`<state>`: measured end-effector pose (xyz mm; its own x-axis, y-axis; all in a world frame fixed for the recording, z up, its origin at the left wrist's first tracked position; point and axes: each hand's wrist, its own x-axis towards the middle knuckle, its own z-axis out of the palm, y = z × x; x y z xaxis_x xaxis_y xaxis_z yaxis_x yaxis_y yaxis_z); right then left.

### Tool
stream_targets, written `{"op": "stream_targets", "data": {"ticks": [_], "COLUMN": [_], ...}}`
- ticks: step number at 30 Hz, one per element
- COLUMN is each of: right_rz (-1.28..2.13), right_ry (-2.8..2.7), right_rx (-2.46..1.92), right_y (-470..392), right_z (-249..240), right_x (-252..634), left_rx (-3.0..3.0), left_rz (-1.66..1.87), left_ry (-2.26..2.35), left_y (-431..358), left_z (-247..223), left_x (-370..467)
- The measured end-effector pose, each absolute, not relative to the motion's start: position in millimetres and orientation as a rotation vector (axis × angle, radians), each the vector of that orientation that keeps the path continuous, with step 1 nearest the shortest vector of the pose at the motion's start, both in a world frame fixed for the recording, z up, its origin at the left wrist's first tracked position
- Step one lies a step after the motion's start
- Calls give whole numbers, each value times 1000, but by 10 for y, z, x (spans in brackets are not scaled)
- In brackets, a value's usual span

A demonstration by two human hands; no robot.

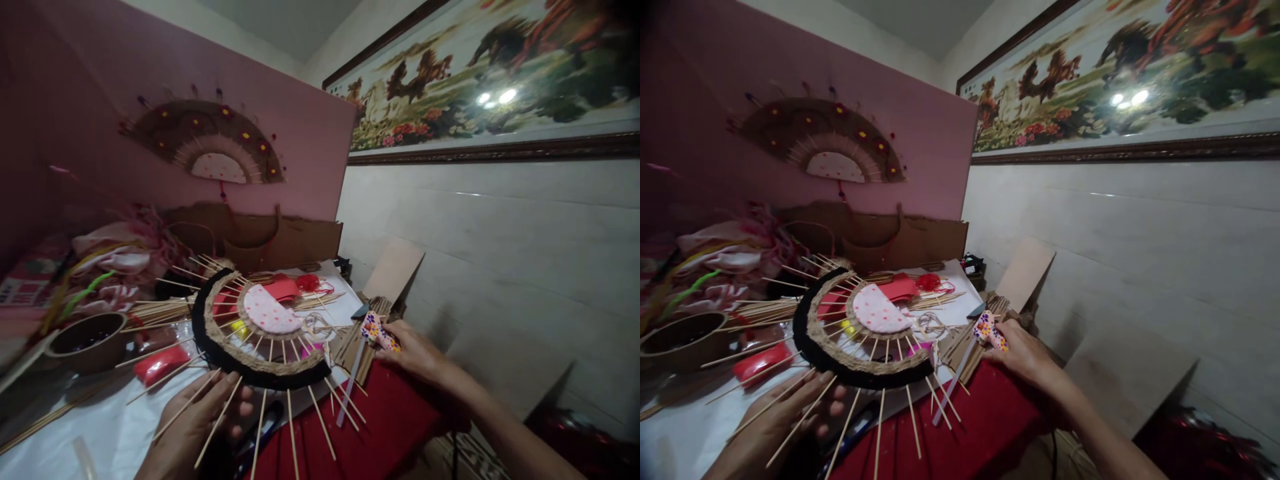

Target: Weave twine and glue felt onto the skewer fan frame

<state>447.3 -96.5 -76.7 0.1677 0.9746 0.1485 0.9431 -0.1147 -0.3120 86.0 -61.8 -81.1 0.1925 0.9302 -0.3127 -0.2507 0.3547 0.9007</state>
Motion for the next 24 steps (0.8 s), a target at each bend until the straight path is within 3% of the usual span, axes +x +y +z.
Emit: {"op": "stream_targets", "data": {"ticks": [14, 20, 24], "right_rz": [143, 683, 806], "right_ry": [-1724, -1464, -1323], "right_rx": [-1969, -1649, -1603], "right_y": [-969, -926, -905], "right_z": [-806, -793, -797], "right_x": [4368, 4458, 4497], "left_rx": [816, 829, 875], "left_rz": [974, 977, 972], "left_ry": [1096, 1083, 1106], "left_y": [-661, -663, -655], "left_z": [-725, -719, -754], "left_x": [883, 877, 857]}}
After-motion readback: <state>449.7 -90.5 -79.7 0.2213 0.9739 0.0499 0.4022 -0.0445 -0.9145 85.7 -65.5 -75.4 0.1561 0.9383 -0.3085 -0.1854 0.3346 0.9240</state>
